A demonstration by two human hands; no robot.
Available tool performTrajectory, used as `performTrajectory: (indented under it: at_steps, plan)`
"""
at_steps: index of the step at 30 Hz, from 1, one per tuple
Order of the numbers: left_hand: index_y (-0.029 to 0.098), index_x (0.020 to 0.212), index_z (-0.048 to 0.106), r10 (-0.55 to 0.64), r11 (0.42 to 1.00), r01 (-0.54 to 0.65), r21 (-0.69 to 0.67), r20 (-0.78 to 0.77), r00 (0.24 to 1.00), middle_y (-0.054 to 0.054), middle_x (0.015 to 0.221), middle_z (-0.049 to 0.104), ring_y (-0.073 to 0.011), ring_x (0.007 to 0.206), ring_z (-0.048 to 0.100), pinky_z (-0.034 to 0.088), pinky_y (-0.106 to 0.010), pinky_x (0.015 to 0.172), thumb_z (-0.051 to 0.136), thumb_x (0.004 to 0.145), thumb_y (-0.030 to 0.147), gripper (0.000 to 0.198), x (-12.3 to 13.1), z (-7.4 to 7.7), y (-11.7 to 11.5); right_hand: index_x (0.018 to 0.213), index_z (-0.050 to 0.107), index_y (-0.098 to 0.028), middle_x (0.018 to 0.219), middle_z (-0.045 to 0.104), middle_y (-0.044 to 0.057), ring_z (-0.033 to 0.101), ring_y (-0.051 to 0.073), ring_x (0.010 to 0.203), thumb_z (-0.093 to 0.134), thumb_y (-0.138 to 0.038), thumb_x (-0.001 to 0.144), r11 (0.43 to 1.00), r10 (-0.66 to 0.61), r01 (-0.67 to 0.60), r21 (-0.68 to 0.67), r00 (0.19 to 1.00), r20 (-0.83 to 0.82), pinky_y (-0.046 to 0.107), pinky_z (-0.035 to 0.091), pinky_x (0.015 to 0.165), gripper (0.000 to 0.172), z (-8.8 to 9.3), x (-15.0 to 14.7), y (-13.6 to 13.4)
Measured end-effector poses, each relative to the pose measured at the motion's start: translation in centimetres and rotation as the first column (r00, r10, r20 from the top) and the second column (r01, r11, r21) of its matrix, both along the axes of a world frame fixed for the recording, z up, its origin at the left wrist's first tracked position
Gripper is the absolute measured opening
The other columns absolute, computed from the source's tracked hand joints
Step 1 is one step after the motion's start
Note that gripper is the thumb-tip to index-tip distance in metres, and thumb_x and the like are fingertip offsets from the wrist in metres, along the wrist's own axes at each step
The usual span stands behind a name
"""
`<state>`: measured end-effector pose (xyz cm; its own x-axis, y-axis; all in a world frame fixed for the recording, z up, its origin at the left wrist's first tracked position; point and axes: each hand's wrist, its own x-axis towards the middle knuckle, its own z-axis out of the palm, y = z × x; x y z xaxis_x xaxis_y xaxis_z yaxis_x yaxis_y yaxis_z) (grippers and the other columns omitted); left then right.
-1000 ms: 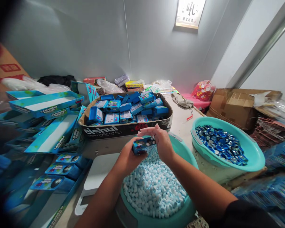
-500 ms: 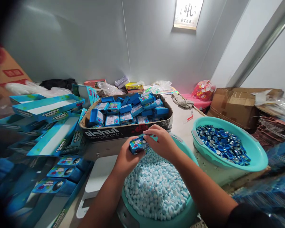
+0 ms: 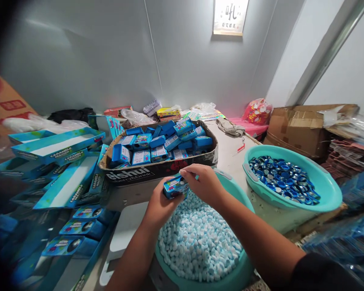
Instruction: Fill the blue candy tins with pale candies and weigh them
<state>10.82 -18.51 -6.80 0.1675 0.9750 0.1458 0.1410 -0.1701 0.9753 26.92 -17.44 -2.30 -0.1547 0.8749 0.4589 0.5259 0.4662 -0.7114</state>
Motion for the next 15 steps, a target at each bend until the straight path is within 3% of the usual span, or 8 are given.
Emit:
performTrajectory:
  at_steps: [4,6,11,15]
  plan:
    - [0.017,0.105,0.057,0.010,1.000,-0.011,0.023,0.007,1.000,-0.003,0.096,0.065,-0.0166,0.085,0.060,0.046,-0.026,0.078,0.069,0.069,0.014,0.039,0.0,-0.1,0.0,0.090,0.073,-0.019,0.093,0.070,0.008,0.064,0.020,0.088,0.064,-0.036,0.086,0.996,0.084,-0.081,0.045,0.993,-0.084,0.033,0.049,0.079,0.020,0.0,0.3,0.1]
    - [0.017,0.105,0.057,0.006,1.000,-0.007,0.023,0.006,1.000,-0.003,0.094,0.064,-0.0162,0.083,0.060,0.046,-0.026,0.076,0.069,0.069,0.015,0.038,-0.1,-0.2,0.0,0.097,0.072,-0.019,0.102,0.068,0.009,0.063,0.021,0.098,0.072,-0.037,0.079,0.990,0.142,-0.139,0.029,0.983,-0.119,0.034,0.049,0.085,0.026,-0.3,0.4,0.2]
    - [0.018,0.104,0.057,0.027,0.999,-0.027,0.022,-0.022,0.999,-0.001,0.090,0.065,-0.0155,0.080,0.060,0.046,-0.025,0.074,0.068,0.068,0.015,0.038,-0.2,-0.1,-0.1,0.102,0.069,-0.017,0.103,0.070,0.009,0.064,0.020,0.094,0.075,-0.043,0.074,0.952,0.099,-0.179,-0.248,0.947,-0.306,0.034,0.051,0.080,0.039,-1.3,0.8,1.0]
    - [0.017,0.104,0.057,0.040,0.998,-0.039,0.044,-0.016,0.999,-0.002,0.091,0.066,-0.0168,0.081,0.062,0.048,-0.028,0.077,0.070,0.067,0.014,0.039,0.0,0.2,-0.1,0.106,0.067,-0.016,0.099,0.071,0.009,0.066,0.018,0.085,0.066,-0.052,0.080,0.866,-0.047,-0.250,-0.433,0.821,-0.569,0.030,0.050,0.074,0.044,-1.8,0.8,2.2]
